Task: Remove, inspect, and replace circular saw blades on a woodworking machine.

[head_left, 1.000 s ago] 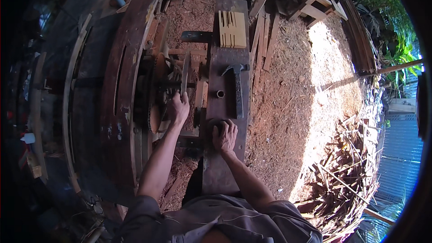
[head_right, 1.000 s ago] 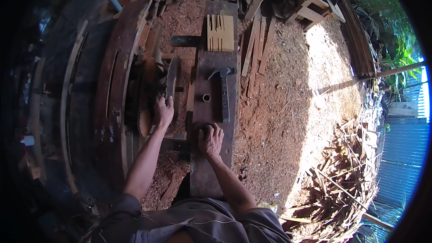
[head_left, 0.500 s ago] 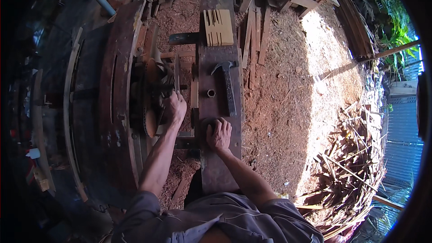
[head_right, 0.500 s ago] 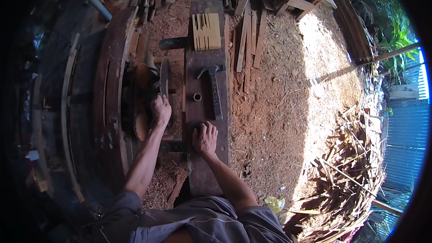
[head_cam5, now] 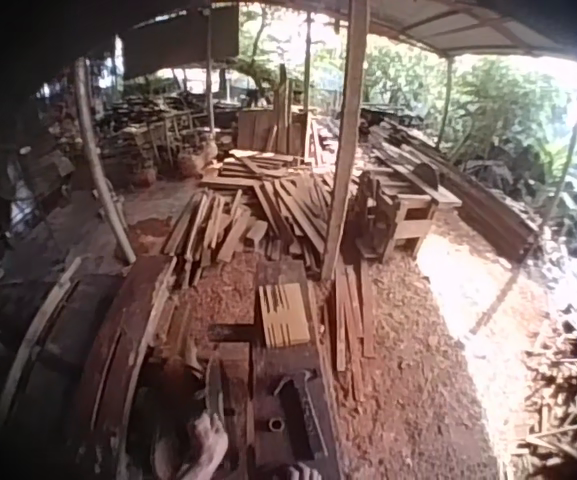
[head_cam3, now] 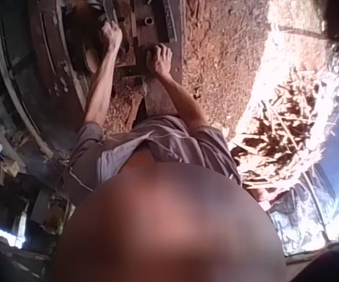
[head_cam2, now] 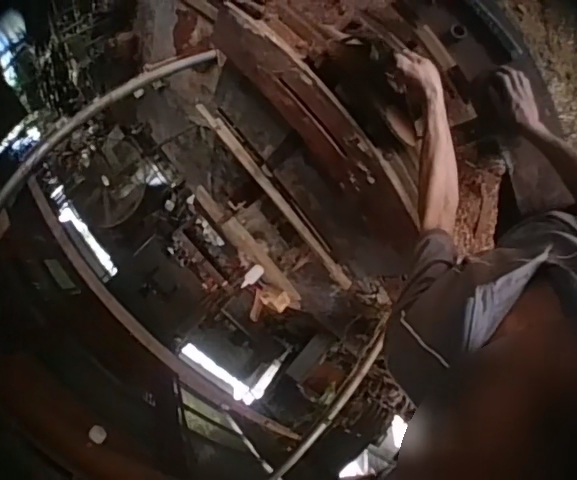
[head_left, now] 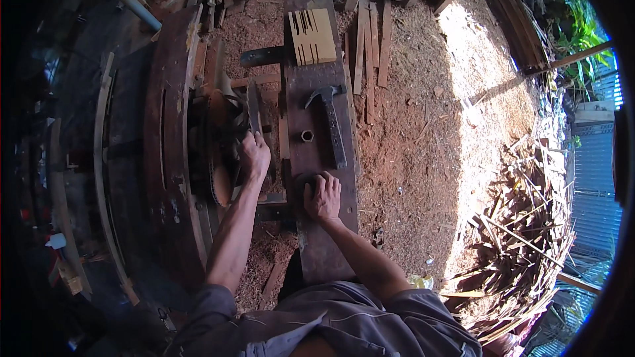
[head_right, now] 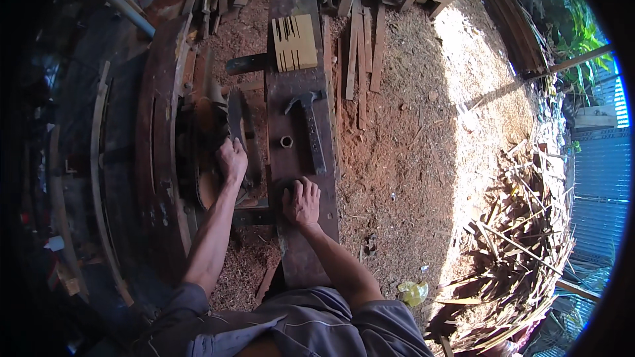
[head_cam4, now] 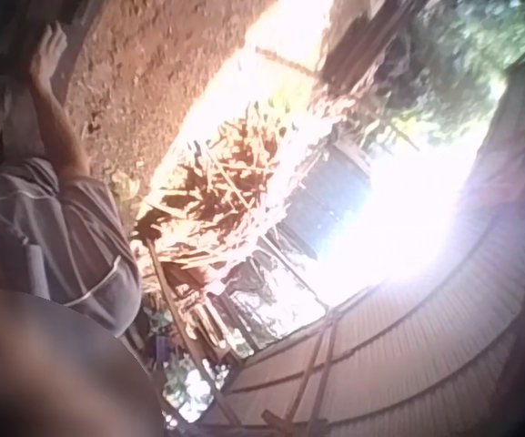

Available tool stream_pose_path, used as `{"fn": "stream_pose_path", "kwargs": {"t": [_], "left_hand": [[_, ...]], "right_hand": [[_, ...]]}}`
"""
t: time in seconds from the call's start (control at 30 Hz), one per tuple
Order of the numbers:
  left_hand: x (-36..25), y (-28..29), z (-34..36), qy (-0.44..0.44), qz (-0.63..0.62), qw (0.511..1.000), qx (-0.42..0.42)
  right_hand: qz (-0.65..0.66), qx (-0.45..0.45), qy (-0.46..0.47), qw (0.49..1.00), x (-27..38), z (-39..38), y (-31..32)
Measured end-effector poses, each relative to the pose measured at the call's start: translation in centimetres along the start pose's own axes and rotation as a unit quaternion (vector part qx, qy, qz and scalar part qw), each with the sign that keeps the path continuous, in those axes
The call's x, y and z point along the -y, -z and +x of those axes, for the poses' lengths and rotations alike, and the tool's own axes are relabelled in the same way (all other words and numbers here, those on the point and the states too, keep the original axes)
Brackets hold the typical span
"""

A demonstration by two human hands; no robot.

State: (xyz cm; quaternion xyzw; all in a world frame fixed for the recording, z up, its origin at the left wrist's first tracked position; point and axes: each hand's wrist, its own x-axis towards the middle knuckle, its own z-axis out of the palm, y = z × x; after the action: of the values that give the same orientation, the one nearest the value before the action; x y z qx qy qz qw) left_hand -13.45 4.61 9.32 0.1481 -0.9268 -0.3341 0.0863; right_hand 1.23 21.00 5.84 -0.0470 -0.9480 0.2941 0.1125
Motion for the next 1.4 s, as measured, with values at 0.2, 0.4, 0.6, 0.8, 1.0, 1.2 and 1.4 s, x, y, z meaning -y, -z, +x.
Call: {"fn": "stream_pose_path", "kwargs": {"t": [0.2,0.4,0.6,0.8,1.0,1.2,1.4], "left_hand": [[-0.9,-0.7,0.0,-0.008,0.02,1.0,0.012],[-4.8,0.6,-0.3,-0.064,0.015,0.998,0.013],[-3.6,1.7,0.2,-0.04,-0.004,0.999,0.007],[-3.5,5.2,-0.9,-0.049,-0.023,0.999,-0.003],[-5.7,10.4,-3.1,-0.054,-0.108,0.993,-0.01],[-5.3,17.0,-5.9,-0.075,-0.105,0.987,-0.1],[-3.6,25.4,-11.3,0.167,-0.23,0.954,-0.094]], "right_hand": [[0.007,-0.009,0.007,1.0,0.1,-0.1,-0.2],[0.021,-0.016,0.009,1.0,-0.3,0.0,-0.2],[0.038,-0.018,0.009,0.999,-0.2,-0.1,0.1],[0.04,-0.017,0.011,0.999,-0.1,0.1,0.5],[0.035,-0.018,0.004,0.999,0.0,0.0,0.6],[0.041,-0.023,0.024,0.999,0.4,0.1,0.5],[0.052,-0.038,0.043,0.997,0.1,-0.4,0.2]]}}
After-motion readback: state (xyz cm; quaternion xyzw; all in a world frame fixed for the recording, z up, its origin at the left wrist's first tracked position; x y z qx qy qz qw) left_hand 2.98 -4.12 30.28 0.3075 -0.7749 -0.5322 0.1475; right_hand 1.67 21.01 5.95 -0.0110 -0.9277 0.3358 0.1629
